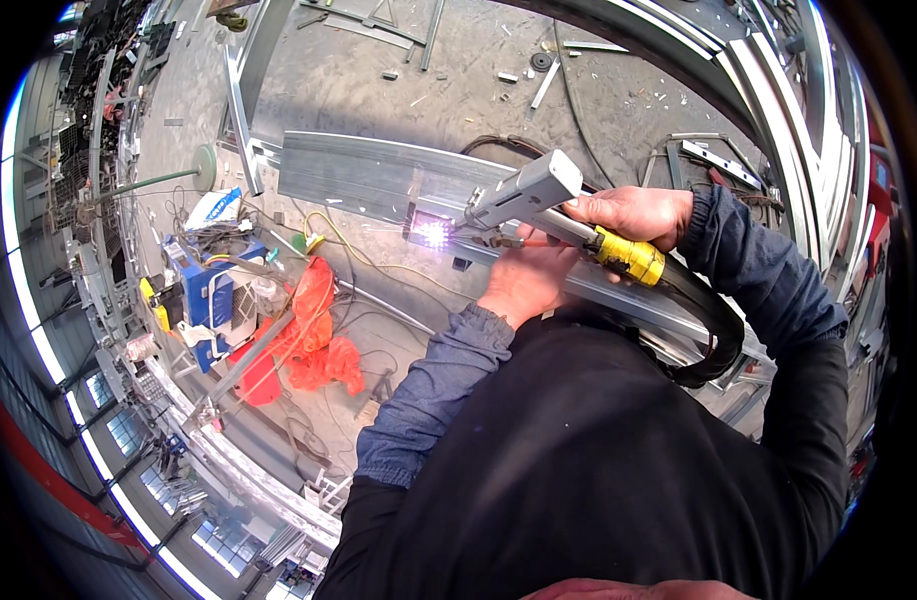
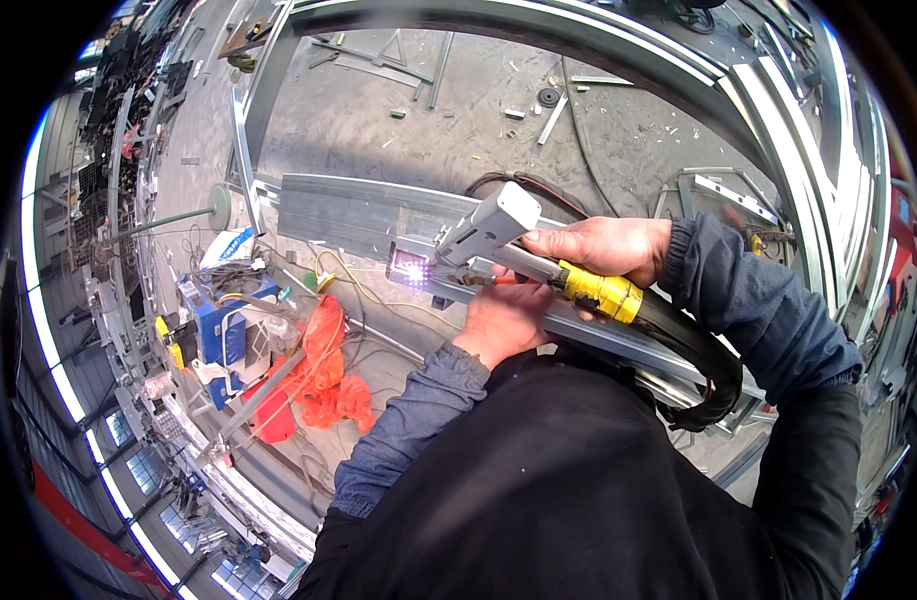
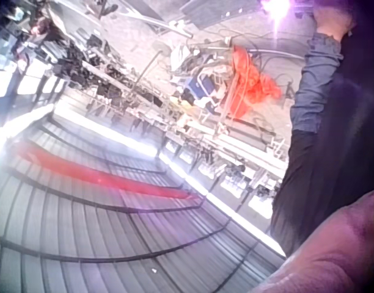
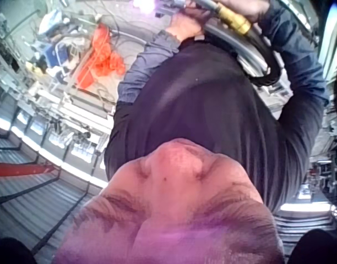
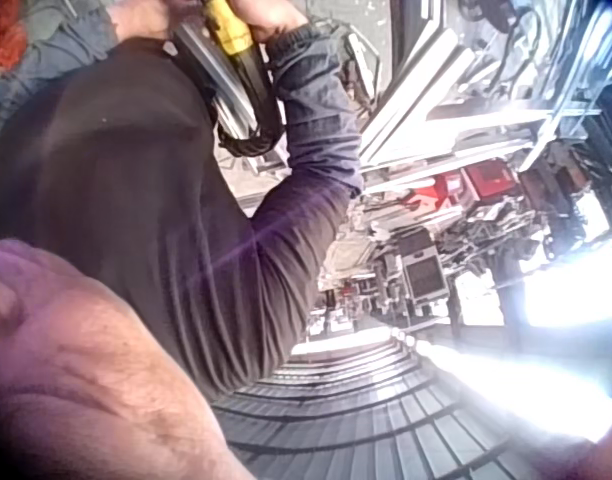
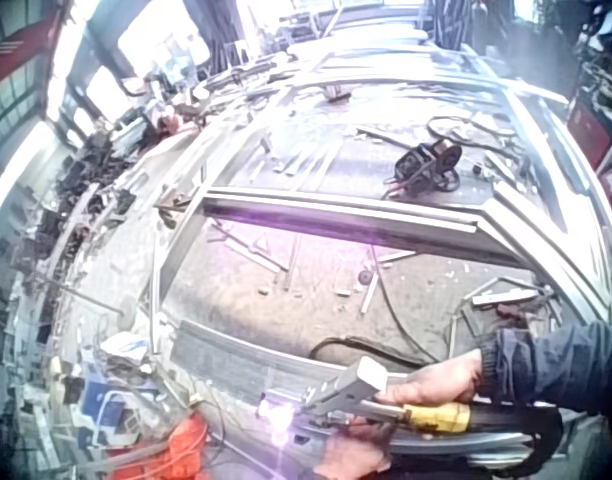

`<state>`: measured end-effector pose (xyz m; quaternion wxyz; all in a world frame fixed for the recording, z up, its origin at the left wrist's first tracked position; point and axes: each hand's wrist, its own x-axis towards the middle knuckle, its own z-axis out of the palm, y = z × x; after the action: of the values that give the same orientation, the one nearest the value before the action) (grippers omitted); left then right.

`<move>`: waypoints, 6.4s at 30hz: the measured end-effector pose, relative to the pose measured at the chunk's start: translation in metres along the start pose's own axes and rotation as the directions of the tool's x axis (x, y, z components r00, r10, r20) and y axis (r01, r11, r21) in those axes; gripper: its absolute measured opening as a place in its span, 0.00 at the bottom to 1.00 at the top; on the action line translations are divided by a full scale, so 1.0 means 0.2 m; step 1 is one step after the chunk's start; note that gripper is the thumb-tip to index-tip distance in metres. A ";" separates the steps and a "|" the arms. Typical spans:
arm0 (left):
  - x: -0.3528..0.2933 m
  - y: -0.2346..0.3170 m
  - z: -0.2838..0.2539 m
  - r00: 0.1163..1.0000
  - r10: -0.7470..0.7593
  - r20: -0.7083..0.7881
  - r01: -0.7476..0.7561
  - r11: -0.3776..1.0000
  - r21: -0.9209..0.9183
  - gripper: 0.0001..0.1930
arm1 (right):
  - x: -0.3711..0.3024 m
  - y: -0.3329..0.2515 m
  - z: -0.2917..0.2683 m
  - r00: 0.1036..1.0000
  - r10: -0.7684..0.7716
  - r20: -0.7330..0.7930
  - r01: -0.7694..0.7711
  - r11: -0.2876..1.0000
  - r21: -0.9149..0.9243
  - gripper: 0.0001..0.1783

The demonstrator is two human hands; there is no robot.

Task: The person welds two aluminum profiles together using a handheld welding torch. They align the pieces, apply welds along the seam, and reposition the assembly to complete the joint.

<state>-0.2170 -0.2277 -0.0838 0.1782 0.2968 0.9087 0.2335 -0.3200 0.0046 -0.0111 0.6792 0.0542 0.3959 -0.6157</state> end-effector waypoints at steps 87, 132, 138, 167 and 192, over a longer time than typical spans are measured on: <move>-0.04 -0.01 0.04 0.965 0.176 -0.196 -0.132 0.967 0.219 0.48 | -0.47 1.32 1.16 0.508 -0.329 -0.796 0.111 0.942 -0.318 0.28; -0.05 0.02 0.04 0.941 0.172 -0.290 -0.113 0.971 0.210 0.45 | -0.57 1.19 0.94 0.601 -0.370 -0.708 0.105 0.915 -0.389 0.24; -0.05 -0.01 0.06 0.936 0.179 -0.303 -0.129 0.976 0.178 0.45 | -0.58 1.17 0.94 0.598 -0.357 -0.717 0.090 0.919 -0.383 0.24; -0.06 -0.02 0.06 0.935 0.183 -0.305 -0.146 0.979 0.142 0.44 | -0.61 1.17 0.95 0.615 -0.322 -0.720 0.105 0.938 -0.330 0.24; -0.06 -0.02 0.06 0.935 0.184 -0.304 -0.153 0.981 0.122 0.46 | -0.64 1.13 0.97 0.601 -0.302 -0.740 0.020 0.931 -0.363 0.24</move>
<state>-0.2042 -0.2353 -0.0933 -0.0036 0.3410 0.9067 0.2482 -0.0205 0.0509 0.1038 0.3770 0.1713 0.7495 -0.5165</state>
